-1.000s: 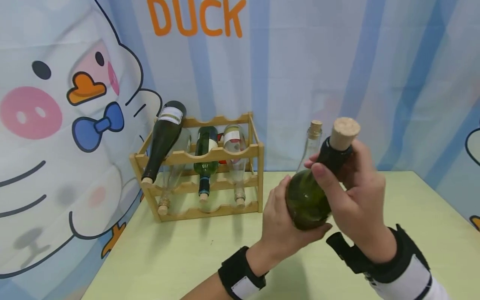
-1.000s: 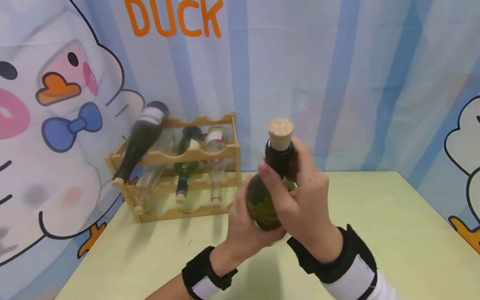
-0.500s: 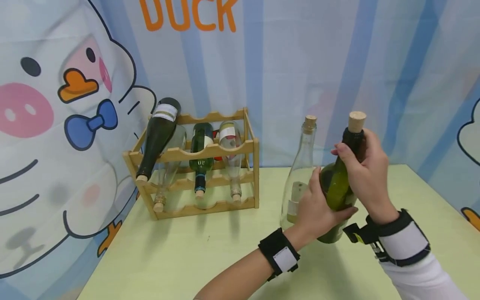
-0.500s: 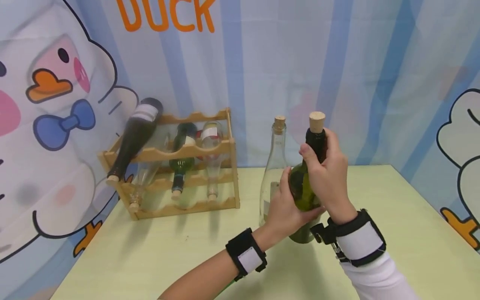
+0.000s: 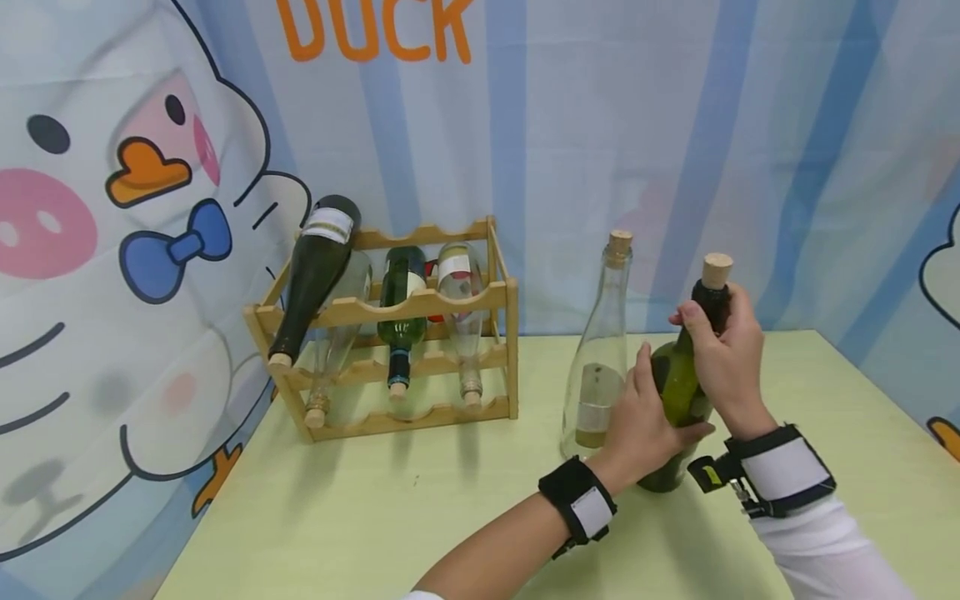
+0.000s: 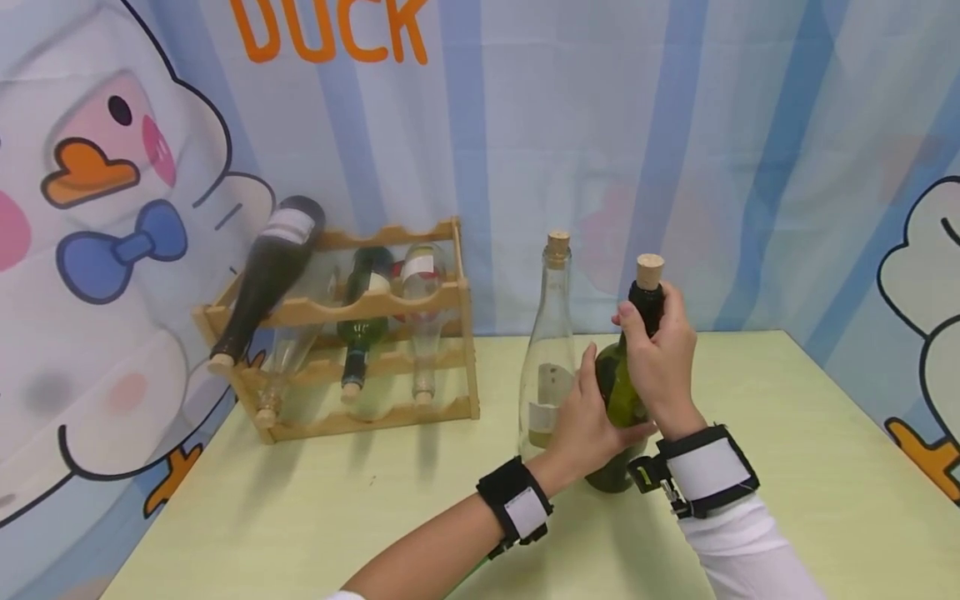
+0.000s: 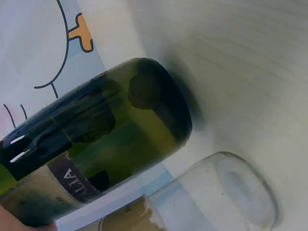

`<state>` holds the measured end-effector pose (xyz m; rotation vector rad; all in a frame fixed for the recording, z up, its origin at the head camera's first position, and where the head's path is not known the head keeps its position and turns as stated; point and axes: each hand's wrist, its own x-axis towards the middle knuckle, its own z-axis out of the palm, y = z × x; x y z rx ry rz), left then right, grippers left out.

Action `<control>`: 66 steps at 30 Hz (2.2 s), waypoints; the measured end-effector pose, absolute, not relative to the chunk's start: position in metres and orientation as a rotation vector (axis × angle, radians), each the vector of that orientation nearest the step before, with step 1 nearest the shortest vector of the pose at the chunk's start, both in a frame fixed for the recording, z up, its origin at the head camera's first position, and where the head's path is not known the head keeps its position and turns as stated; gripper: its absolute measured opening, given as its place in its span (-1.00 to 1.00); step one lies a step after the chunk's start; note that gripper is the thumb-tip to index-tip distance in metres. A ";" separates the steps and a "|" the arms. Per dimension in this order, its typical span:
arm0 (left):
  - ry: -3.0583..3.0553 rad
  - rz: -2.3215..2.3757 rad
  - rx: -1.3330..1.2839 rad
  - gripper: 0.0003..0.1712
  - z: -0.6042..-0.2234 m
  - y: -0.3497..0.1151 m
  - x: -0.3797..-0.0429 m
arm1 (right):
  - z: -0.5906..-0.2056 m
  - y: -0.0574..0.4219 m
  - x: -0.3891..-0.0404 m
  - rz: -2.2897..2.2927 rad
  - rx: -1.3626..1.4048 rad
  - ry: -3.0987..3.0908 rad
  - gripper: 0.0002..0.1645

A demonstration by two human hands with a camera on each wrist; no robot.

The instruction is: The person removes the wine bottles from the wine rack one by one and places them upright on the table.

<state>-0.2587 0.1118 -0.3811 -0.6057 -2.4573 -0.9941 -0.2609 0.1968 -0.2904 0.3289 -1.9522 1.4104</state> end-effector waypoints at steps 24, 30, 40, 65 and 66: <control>-2.569 -0.941 -0.705 0.13 -0.378 0.105 -0.253 | -0.310 0.200 -0.274 1.392 0.375 -1.882 -0.62; -2.662 -0.854 -0.850 0.05 -0.367 0.082 -0.240 | -0.316 0.199 -0.278 1.380 0.384 -1.879 -0.63; -1.685 -0.770 -1.019 -0.72 -0.309 -0.043 -0.195 | -0.317 0.201 -0.276 1.366 0.309 -1.884 -0.65; -2.244 -0.954 0.128 -0.58 -0.286 -0.300 -0.270 | -0.319 0.198 -0.278 1.361 0.304 -1.867 -0.67; -2.255 -0.931 0.087 -0.57 -0.293 -0.301 -0.273 | -0.319 0.198 -0.277 1.358 0.297 -1.870 -0.67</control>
